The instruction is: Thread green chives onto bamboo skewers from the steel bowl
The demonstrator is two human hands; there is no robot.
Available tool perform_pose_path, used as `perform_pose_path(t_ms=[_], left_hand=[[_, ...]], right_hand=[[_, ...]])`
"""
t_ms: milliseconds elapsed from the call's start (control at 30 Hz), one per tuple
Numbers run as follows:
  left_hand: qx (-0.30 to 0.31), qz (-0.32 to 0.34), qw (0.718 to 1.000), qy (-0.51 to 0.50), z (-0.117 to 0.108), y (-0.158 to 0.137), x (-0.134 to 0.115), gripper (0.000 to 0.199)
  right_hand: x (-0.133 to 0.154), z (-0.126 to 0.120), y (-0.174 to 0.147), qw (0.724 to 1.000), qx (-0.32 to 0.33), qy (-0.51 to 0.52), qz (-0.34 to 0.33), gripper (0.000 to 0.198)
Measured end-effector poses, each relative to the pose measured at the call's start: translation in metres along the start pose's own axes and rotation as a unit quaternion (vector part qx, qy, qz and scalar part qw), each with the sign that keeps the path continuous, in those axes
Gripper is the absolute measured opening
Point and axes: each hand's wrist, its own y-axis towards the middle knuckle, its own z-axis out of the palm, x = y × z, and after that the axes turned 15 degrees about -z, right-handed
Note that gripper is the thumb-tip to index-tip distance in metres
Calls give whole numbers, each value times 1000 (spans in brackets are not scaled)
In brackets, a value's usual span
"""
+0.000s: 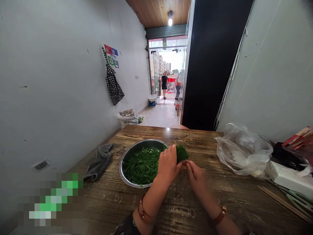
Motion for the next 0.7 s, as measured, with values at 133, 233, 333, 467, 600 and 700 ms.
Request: perform_pose_path(t_ms=[133,233,333,467,600,700], left_hand=[[-22,7,1000,-17,3,-1,1,64],[-15,10,1000,-18,1,-1,0,63],[0,8,1000,-14,-2,-1,-2,63],[19,5,1000,-13,-5,0,-2,65],[12,16,1000,-17,-3,3,0,61],[-2,19,1000,-18,-2,3,1,59]], right_hand=[[0,1,1,1000,-3,2,-1,36],[-1,2,-1,1000,-6,-13,-6,36],[-3,4,-3,1000,-9,-25,-14,35],[-2,2,-2,999,-18,-21,-23,35],[2,-5,2,1000,-3,-6,-20,34],[3,-10,5,1000,-5,-15,-15,30]])
